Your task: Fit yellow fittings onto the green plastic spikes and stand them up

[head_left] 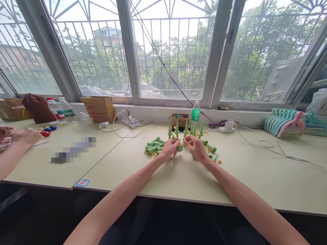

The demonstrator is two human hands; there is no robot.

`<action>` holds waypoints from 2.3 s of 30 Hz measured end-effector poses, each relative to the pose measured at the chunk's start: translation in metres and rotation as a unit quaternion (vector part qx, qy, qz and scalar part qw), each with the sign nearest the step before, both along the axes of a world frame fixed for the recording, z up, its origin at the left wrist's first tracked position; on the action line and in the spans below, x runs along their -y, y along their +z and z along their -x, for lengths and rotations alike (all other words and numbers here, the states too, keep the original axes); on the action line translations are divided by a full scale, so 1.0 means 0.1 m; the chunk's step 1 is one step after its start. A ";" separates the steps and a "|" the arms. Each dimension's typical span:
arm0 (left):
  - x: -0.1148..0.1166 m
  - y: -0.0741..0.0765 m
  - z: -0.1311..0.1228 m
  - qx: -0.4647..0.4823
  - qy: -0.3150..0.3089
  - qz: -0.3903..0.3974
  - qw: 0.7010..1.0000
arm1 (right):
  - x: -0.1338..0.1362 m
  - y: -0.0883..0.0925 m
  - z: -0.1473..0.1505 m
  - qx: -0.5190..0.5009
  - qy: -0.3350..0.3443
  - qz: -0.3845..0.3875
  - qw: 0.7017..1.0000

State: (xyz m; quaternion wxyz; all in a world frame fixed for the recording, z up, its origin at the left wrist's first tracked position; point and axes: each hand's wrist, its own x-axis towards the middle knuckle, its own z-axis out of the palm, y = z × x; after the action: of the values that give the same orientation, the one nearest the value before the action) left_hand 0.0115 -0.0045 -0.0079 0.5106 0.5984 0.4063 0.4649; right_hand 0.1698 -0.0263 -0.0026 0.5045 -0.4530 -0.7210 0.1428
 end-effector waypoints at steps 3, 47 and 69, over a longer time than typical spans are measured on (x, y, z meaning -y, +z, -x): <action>0.01 0.01 -0.01 0.008 -0.002 0.008 1.000 | -0.01 -0.01 -0.01 0.006 -0.002 -0.001 1.000; 0.04 0.01 -0.02 -0.129 0.080 -0.237 0.960 | -0.04 -0.08 -0.03 0.092 0.008 0.021 0.996; 0.00 -0.04 -0.01 -0.136 0.068 -0.257 0.954 | -0.05 -0.10 -0.03 0.092 0.057 0.033 0.994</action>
State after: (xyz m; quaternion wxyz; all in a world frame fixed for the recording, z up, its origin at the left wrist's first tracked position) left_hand 0.0127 -0.0050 -0.0116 0.2464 0.7384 0.3782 0.5010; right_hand 0.1728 -0.0215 -0.0125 0.4120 -0.4386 -0.7840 0.1525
